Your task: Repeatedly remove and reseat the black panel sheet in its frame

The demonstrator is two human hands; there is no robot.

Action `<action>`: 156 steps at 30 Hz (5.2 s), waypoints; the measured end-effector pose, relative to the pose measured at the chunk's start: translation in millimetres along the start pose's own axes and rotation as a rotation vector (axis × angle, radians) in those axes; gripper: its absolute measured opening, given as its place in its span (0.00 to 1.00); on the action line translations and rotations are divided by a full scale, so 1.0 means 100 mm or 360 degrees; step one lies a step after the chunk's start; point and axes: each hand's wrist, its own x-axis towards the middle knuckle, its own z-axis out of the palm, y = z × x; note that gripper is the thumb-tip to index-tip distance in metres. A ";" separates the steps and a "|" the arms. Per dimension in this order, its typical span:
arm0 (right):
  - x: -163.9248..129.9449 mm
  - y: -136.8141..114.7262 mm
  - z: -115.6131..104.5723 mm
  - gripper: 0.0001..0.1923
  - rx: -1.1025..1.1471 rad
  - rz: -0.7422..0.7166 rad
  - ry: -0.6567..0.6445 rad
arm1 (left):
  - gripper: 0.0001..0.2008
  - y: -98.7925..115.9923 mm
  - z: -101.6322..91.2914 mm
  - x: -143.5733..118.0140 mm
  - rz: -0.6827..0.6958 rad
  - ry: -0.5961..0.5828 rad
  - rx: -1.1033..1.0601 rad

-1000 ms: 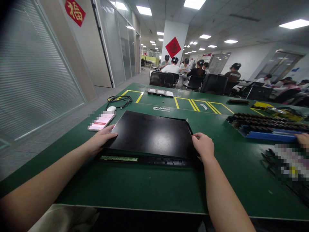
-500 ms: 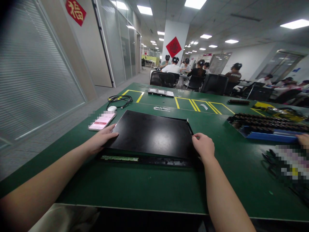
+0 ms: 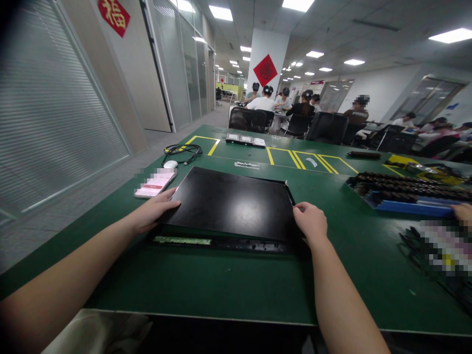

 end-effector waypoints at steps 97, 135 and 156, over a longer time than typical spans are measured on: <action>0.09 0.12 0.05 0.16 0.0496 0.0104 0.0000 | 0.29 -0.27 -0.42 0.34 0.0520 0.0159 0.1454; 0.08 0.13 0.06 0.14 0.0518 0.0125 -0.0008 | 0.41 0.01 -0.58 0.04 0.0689 -0.0356 0.2123; 0.06 0.09 0.03 0.14 0.0454 0.0118 -0.0011 | 0.40 0.04 -0.56 0.00 0.0756 -0.0510 0.2204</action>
